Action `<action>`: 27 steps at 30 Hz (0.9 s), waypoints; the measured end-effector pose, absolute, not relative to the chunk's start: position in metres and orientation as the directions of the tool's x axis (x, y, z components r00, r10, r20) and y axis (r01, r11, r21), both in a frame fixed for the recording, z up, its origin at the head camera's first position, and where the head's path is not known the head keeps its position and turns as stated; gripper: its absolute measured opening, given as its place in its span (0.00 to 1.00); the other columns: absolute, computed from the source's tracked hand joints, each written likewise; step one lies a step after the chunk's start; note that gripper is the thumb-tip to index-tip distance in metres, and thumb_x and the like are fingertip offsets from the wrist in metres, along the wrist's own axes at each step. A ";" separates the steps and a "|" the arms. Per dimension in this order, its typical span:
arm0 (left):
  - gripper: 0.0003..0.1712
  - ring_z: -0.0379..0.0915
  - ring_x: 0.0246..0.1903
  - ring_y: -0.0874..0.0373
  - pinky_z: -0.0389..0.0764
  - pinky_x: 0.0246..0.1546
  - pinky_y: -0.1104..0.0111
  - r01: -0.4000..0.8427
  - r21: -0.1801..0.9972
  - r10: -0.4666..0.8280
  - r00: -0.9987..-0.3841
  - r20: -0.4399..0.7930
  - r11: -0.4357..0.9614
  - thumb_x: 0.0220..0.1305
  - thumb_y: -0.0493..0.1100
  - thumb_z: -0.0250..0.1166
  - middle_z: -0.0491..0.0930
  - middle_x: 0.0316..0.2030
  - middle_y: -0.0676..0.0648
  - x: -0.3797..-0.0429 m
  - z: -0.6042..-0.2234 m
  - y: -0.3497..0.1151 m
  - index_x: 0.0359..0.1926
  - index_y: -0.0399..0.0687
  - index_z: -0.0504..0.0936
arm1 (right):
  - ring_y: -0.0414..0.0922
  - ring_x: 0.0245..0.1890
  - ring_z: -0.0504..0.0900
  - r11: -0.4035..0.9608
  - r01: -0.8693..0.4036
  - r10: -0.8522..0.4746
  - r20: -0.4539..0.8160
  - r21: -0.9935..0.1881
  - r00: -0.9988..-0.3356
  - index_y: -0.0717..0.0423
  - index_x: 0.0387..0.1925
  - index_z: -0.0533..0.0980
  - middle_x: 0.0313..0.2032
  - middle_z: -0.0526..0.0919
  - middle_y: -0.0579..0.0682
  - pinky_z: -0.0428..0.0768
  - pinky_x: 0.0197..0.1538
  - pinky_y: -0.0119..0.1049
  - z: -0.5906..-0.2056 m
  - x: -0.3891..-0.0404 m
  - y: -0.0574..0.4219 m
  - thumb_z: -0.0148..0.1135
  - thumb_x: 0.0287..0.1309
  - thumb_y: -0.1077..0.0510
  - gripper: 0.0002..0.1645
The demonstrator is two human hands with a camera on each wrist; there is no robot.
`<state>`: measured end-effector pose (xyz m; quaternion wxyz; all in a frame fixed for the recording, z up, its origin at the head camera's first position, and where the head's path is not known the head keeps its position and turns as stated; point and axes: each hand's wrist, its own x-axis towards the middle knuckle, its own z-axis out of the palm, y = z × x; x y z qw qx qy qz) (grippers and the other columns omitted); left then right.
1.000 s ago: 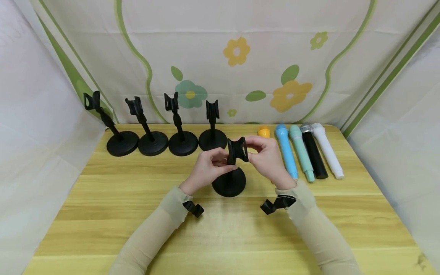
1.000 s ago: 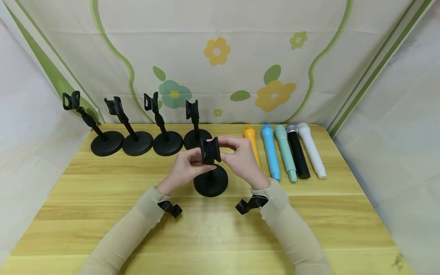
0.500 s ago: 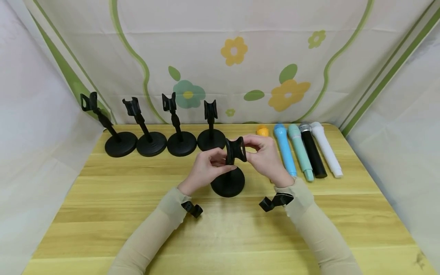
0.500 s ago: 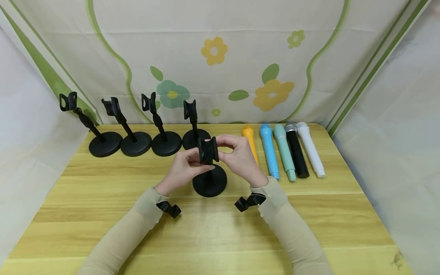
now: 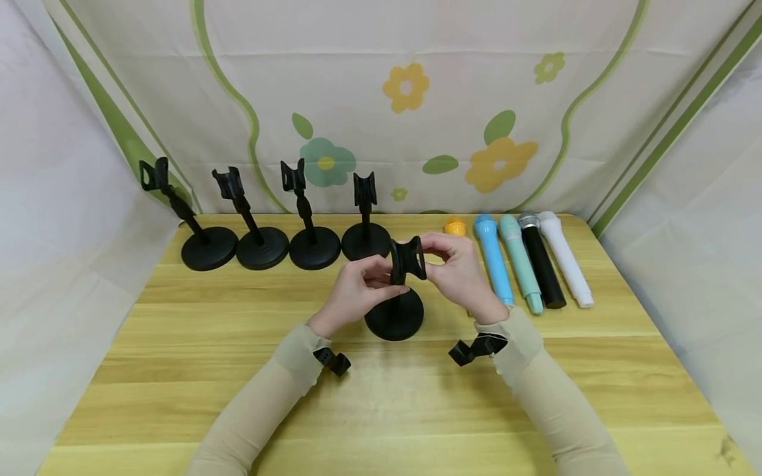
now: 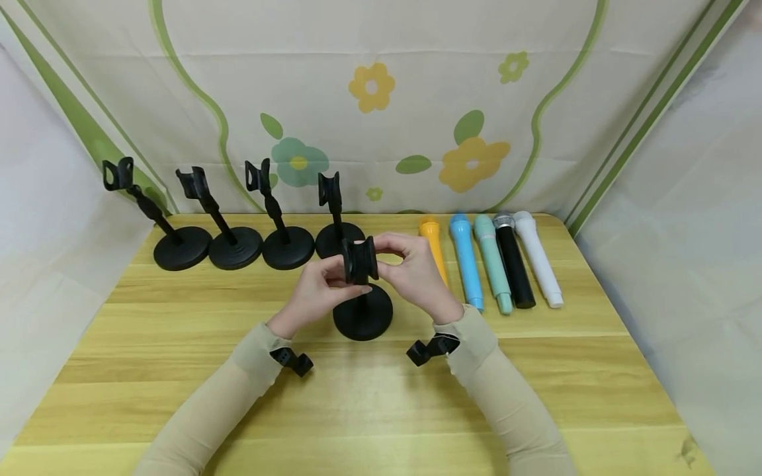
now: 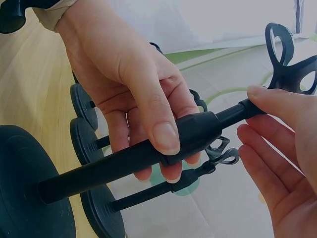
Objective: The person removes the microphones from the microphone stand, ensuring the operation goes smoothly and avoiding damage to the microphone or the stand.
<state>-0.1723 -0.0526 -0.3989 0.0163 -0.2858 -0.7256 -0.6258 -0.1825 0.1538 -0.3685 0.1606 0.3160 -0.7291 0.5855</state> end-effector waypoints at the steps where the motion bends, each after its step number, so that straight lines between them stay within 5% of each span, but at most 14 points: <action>1: 0.12 0.86 0.36 0.45 0.88 0.39 0.62 0.434 0.899 0.395 -0.836 0.380 0.054 0.56 0.27 0.75 0.86 0.38 0.41 -0.172 -0.399 -0.053 0.41 0.35 0.85 | 0.48 0.40 0.86 0.113 -0.650 -0.274 0.605 -0.752 -0.748 0.63 0.42 0.87 0.39 0.89 0.51 0.85 0.51 0.42 -0.368 -0.182 0.154 0.72 0.53 0.77 0.15; 27: 0.11 0.86 0.35 0.45 0.88 0.39 0.61 0.428 0.903 0.398 -0.835 0.379 0.039 0.56 0.27 0.75 0.86 0.38 0.40 -0.172 -0.401 -0.053 0.41 0.35 0.85 | 0.46 0.38 0.86 0.139 -0.665 -0.259 0.621 -0.734 -0.740 0.63 0.40 0.87 0.37 0.88 0.52 0.85 0.50 0.40 -0.372 -0.177 0.152 0.73 0.51 0.78 0.15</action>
